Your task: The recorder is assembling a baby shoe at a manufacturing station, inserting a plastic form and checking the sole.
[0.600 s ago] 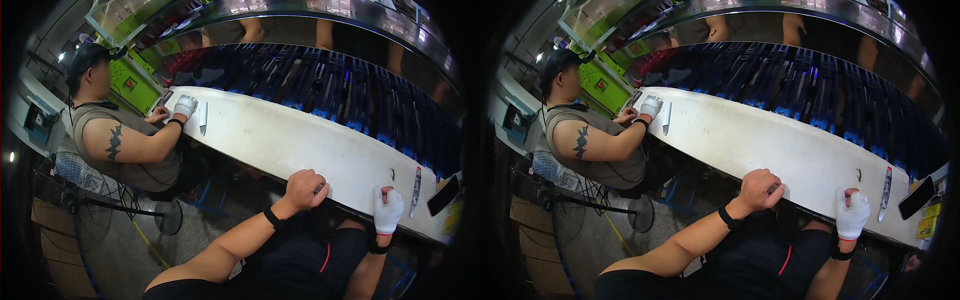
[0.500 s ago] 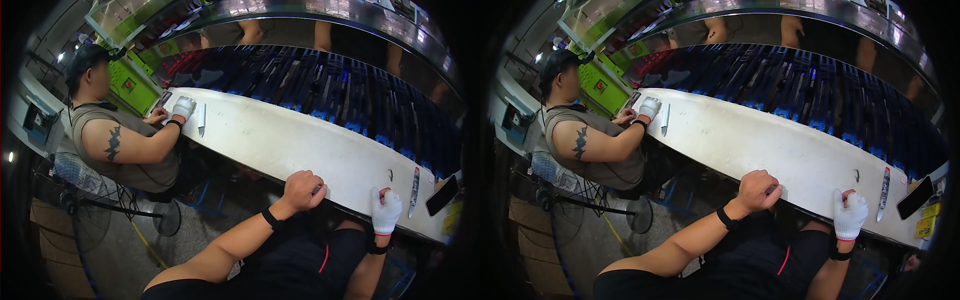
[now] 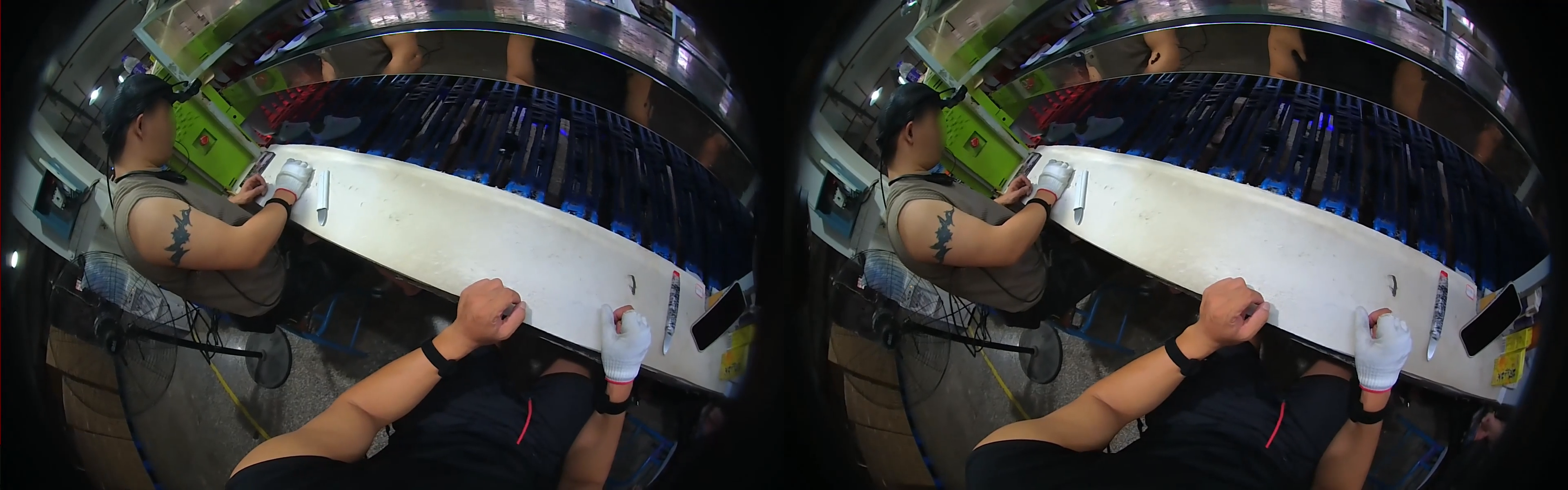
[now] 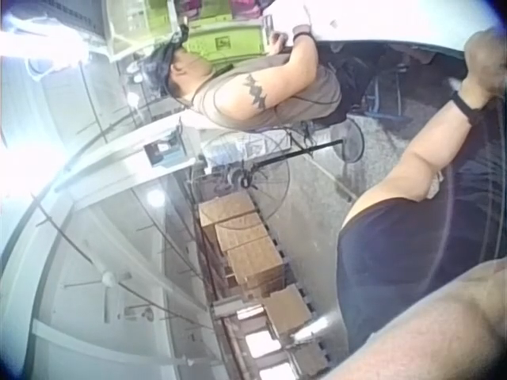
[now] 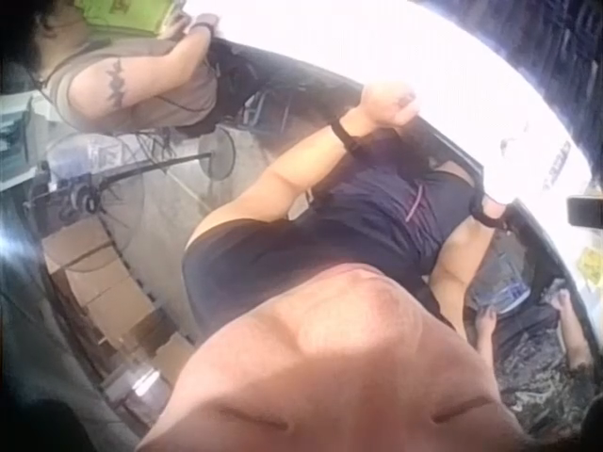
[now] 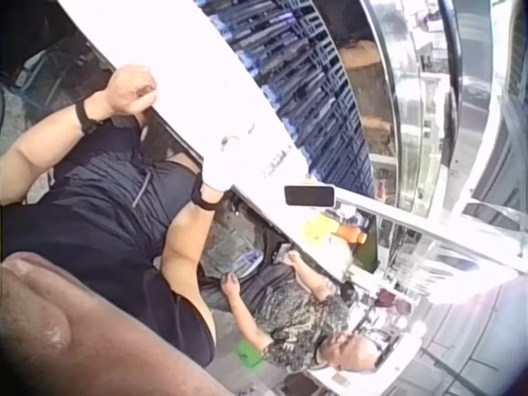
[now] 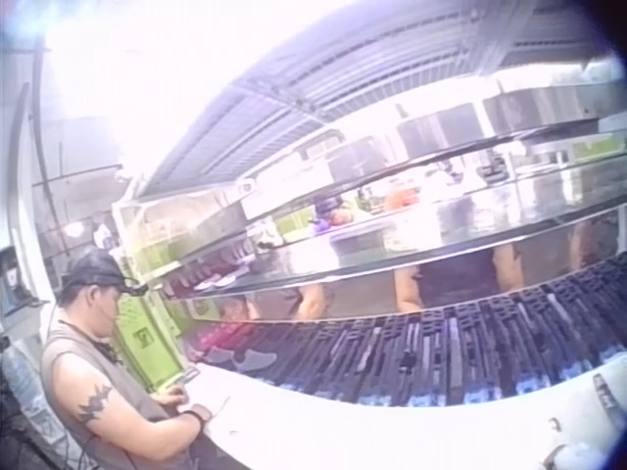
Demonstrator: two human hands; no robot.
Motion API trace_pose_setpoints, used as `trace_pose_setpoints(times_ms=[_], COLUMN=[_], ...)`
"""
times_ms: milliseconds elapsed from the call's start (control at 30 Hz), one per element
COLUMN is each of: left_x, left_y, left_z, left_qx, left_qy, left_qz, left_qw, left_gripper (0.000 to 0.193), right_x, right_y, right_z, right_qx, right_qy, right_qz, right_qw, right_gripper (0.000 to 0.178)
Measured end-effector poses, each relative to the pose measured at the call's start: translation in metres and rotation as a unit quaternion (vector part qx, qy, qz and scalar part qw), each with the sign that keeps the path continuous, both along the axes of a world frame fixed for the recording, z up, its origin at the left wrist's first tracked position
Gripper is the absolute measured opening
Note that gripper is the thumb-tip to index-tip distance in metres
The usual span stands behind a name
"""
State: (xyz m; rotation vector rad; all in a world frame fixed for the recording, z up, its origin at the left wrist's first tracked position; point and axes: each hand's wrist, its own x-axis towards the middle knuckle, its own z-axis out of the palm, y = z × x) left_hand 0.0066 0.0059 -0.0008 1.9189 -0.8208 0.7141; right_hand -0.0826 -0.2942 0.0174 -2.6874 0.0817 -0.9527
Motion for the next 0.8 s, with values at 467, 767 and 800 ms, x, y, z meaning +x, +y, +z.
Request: trace_pose_setpoints(times_ms=[467,767,800], left_x=[0.0011,0.0004,-0.0002], left_y=[0.0009,0.0002,0.0003], left_z=[0.0007,-0.0017,-0.0006], left_qx=[-0.003,-0.01,-0.01], left_qy=[-0.008,-0.004,-0.004], left_qz=[0.002,0.002,0.002], left_qw=[1.0,1.0,1.0], left_gripper=[0.014,0.013,0.013], right_x=[0.0001,-0.0012,-0.0009], right_y=[-0.0017,0.0004,-0.0004], right_z=[-0.0046,-0.0024,-0.0034], right_qx=[-0.01,0.011,0.01], right_qy=[0.004,0.007,0.007], right_qz=[-0.006,-0.009,-0.008], right_qw=[1.0,1.0,1.0], right_gripper=[0.035,0.037,0.037])
